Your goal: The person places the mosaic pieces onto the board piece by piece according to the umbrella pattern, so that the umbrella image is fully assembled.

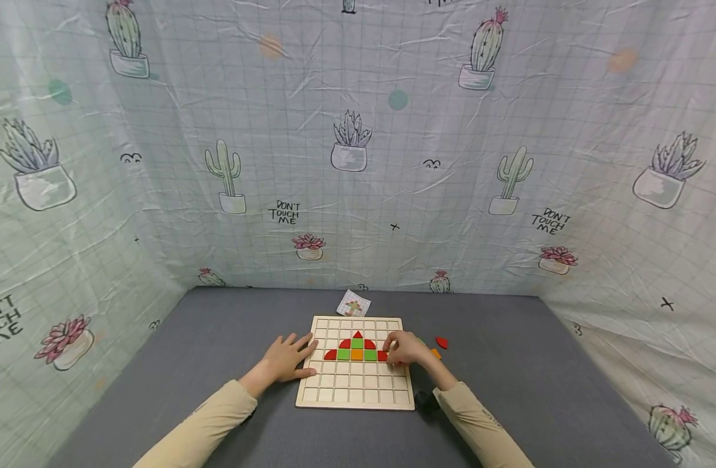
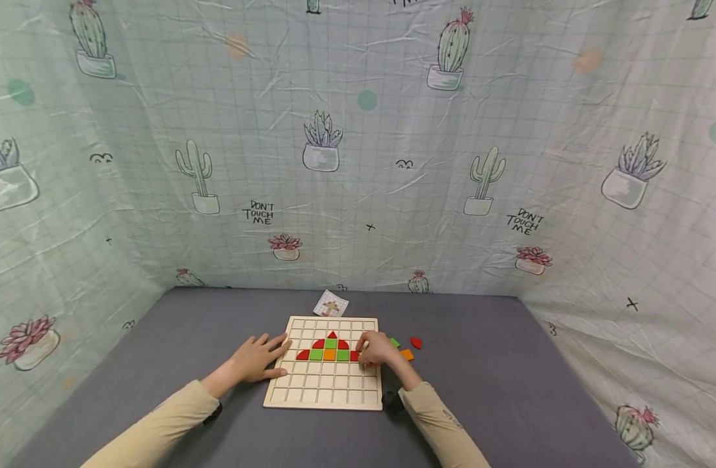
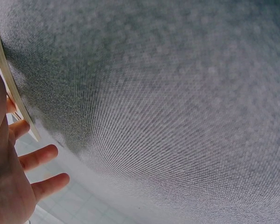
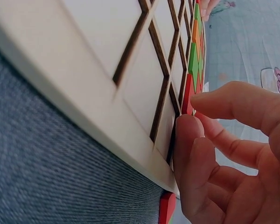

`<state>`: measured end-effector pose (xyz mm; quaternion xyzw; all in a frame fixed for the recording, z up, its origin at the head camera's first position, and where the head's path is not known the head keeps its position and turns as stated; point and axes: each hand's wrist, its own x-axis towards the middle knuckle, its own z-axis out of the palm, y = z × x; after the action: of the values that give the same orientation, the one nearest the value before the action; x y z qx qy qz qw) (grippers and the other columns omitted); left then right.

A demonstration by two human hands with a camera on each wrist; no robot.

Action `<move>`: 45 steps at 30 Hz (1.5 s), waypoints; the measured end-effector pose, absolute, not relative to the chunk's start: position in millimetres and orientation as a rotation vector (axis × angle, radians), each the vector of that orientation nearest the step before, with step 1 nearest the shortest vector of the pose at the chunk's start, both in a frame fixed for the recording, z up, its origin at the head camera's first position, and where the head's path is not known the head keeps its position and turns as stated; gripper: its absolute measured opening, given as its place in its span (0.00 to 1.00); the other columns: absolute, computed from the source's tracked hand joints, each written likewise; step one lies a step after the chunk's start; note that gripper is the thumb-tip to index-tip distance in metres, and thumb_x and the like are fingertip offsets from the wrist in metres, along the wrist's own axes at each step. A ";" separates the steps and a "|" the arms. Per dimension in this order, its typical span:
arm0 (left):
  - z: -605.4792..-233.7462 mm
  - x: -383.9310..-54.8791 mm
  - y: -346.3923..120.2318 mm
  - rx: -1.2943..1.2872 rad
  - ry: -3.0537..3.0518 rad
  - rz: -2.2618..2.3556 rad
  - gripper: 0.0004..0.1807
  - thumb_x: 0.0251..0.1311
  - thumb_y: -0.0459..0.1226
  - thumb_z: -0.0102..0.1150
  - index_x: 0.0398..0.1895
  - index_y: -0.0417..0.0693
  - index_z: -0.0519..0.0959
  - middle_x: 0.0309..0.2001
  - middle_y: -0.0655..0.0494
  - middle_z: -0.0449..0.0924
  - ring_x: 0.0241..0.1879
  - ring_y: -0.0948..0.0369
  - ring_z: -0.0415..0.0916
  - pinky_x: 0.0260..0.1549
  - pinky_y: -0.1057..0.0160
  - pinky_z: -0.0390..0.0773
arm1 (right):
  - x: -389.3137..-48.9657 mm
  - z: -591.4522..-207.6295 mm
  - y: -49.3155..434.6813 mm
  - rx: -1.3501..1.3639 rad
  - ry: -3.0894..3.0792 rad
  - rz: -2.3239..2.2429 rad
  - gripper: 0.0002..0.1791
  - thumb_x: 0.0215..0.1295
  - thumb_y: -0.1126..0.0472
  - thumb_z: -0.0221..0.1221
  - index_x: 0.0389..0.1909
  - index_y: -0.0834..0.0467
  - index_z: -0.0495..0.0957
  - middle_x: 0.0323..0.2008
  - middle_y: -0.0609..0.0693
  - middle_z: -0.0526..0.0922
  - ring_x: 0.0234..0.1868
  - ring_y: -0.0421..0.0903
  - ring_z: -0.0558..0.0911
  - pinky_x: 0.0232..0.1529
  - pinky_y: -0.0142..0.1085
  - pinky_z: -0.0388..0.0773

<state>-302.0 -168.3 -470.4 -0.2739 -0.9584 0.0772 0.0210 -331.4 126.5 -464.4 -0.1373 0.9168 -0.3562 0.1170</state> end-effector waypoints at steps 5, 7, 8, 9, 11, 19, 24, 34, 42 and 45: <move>-472.8 -303.2 -168.8 -0.845 -2.968 0.239 0.35 0.57 0.59 0.44 0.64 0.51 0.62 0.64 0.51 0.61 0.60 0.46 0.61 0.53 0.45 0.64 | -331.7 -465.0 127.6 -0.400 2.669 -1.063 0.08 0.46 0.70 0.60 0.30 0.62 0.76 0.19 0.49 0.77 0.15 0.40 0.72 0.15 0.28 0.67; -473.2 -303.5 -168.9 -0.847 -2.965 0.236 0.36 0.57 0.59 0.44 0.64 0.51 0.62 0.64 0.51 0.62 0.60 0.46 0.61 0.53 0.45 0.64 | -331.6 -465.8 129.0 -0.421 2.662 -1.079 0.08 0.46 0.71 0.59 0.31 0.63 0.76 0.18 0.50 0.77 0.15 0.40 0.72 0.15 0.28 0.68; -473.2 -303.6 -168.9 -0.848 -2.965 0.235 0.36 0.57 0.59 0.44 0.64 0.51 0.62 0.64 0.51 0.62 0.60 0.46 0.61 0.53 0.45 0.64 | -331.5 -466.2 129.8 -0.434 2.659 -1.087 0.08 0.47 0.71 0.59 0.31 0.63 0.76 0.18 0.50 0.77 0.15 0.40 0.72 0.15 0.29 0.69; -473.4 -303.8 -169.0 -0.848 -2.966 0.235 0.35 0.57 0.59 0.44 0.64 0.51 0.62 0.64 0.51 0.62 0.60 0.46 0.61 0.53 0.45 0.64 | -331.2 -466.4 130.8 -0.450 2.658 -1.097 0.08 0.47 0.71 0.59 0.32 0.63 0.76 0.18 0.50 0.77 0.16 0.41 0.72 0.16 0.29 0.69; -473.8 -304.1 -169.2 -0.850 -2.966 0.232 0.36 0.57 0.59 0.44 0.64 0.51 0.62 0.64 0.51 0.62 0.60 0.46 0.61 0.53 0.44 0.64 | -330.9 -467.1 132.9 -0.488 2.669 -1.110 0.08 0.49 0.70 0.58 0.32 0.64 0.76 0.19 0.51 0.78 0.15 0.41 0.72 0.16 0.30 0.71; -475.1 -306.0 -169.7 -0.853 -2.963 0.240 0.36 0.57 0.60 0.44 0.64 0.51 0.62 0.64 0.51 0.61 0.61 0.46 0.61 0.53 0.45 0.64 | -328.4 -465.5 144.3 -0.545 2.723 -1.161 0.07 0.53 0.68 0.58 0.34 0.64 0.78 0.21 0.54 0.78 0.15 0.43 0.74 0.16 0.31 0.71; -473.9 -304.9 -169.2 -0.851 -2.970 0.230 0.36 0.57 0.59 0.44 0.64 0.51 0.61 0.64 0.51 0.61 0.61 0.46 0.61 0.54 0.44 0.64 | -324.9 -464.7 155.6 -0.568 2.763 -1.205 0.07 0.55 0.68 0.57 0.34 0.65 0.79 0.21 0.57 0.79 0.18 0.49 0.77 0.15 0.32 0.71; -471.6 -304.0 -167.1 -0.853 -2.960 0.239 0.35 0.57 0.59 0.44 0.64 0.51 0.62 0.64 0.51 0.62 0.60 0.46 0.61 0.53 0.44 0.64 | -322.6 -461.5 180.5 -0.495 2.803 -1.230 0.08 0.57 0.65 0.56 0.37 0.63 0.79 0.25 0.57 0.81 0.21 0.47 0.78 0.16 0.34 0.71; -471.0 -303.2 -167.4 -0.851 -2.974 0.232 0.36 0.56 0.59 0.45 0.64 0.51 0.62 0.64 0.51 0.62 0.60 0.46 0.61 0.53 0.44 0.64 | -322.2 -460.9 203.7 -0.521 2.794 -1.234 0.10 0.57 0.66 0.55 0.38 0.66 0.78 0.26 0.57 0.80 0.19 0.41 0.74 0.19 0.33 0.71; -471.3 -303.5 -168.2 -0.856 -2.966 0.231 0.35 0.57 0.59 0.44 0.64 0.50 0.62 0.64 0.51 0.62 0.60 0.46 0.62 0.53 0.44 0.65 | -322.0 -460.0 209.6 -0.515 2.787 -1.217 0.11 0.57 0.66 0.56 0.39 0.66 0.78 0.28 0.55 0.80 0.20 0.42 0.73 0.19 0.34 0.71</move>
<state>-303.5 -168.2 -471.3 -0.2764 -0.9579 0.0745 0.0230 -322.0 209.6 -460.0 -0.1668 0.9032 -0.3945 0.0286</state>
